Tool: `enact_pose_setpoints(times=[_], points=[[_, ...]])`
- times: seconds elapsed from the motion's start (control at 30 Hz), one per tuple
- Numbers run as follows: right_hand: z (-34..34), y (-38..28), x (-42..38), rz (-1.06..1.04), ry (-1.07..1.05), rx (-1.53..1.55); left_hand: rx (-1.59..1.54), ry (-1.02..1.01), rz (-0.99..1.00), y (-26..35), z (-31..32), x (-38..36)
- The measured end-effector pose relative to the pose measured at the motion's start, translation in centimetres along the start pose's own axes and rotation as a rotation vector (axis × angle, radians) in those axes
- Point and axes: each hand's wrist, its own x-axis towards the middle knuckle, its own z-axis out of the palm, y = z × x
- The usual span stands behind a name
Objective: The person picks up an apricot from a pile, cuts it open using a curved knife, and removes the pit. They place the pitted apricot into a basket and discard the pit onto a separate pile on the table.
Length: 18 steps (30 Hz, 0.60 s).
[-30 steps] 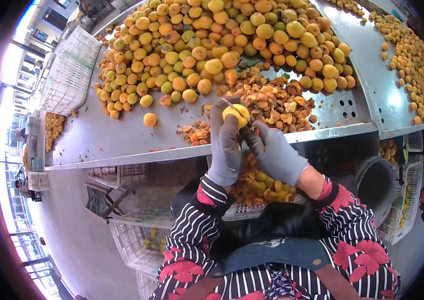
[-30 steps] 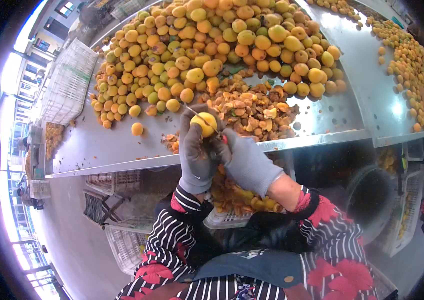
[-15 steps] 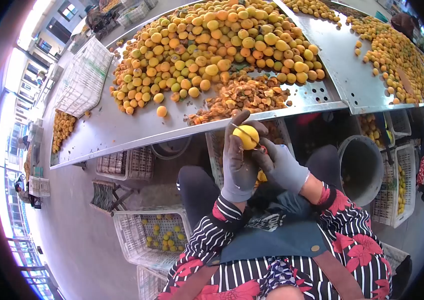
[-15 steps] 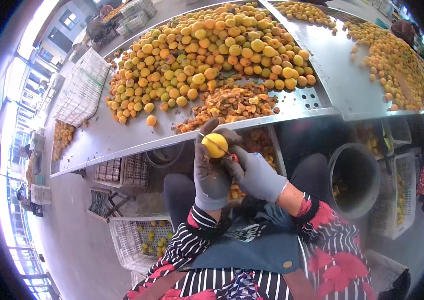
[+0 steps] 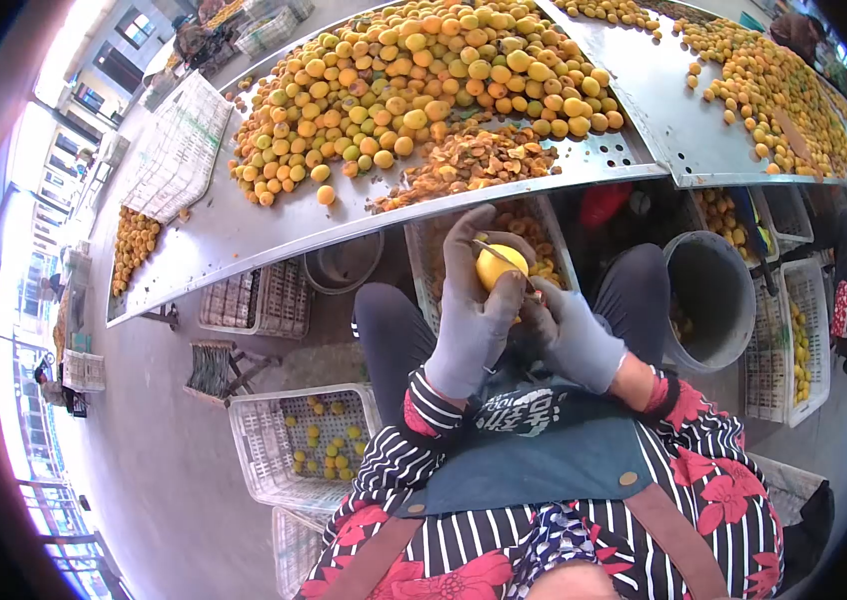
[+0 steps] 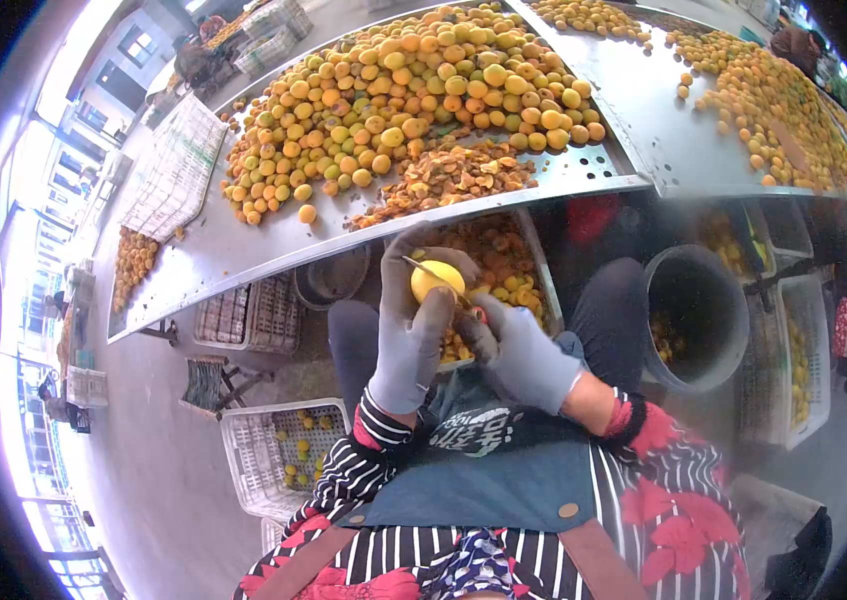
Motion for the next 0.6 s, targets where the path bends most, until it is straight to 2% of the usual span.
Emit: enact_pose_setpoints(times=[0.07, 0.2, 0.27, 0.33, 0.47, 0.53, 0.57, 0.6], points=[[0.9, -0.6, -0.9, 0.017, 0.055, 0.208, -0.364, -0.085, 0.149, -0.9, 0.9, -0.5], [1.4, -0.1, -1.5, 0.08, 0.046, 0.213, -0.43, -0.036, 0.107, -0.5, 2.0, -1.5], [0.9, -0.1, -1.8, -0.005, 0.076, 0.091, -0.446, -0.057, 0.09, 0.2, 2.0, -1.8], [0.2, -0.9, -2.2, -0.006, 0.072, 0.039, -0.53, -0.099, 0.069, 0.4, 1.9, -1.9], [-1.4, -1.5, -2.5, 0.057, -0.006, -0.091, -0.435, -0.14, 0.067, 0.7, 1.1, -1.8], [-1.7, -1.0, -2.3, 0.093, -0.062, -0.006, -0.266, -0.056, -0.032, 2.3, 1.4, -1.9], [-1.8, -0.9, -2.3, 0.128, -0.115, 0.074, -0.264, -0.056, -0.033, 2.2, 1.2, -1.9], [-1.9, -0.9, -2.3, 0.128, -0.115, 0.075, -0.407, -0.072, -0.012, 2.0, 1.0, -1.9]])
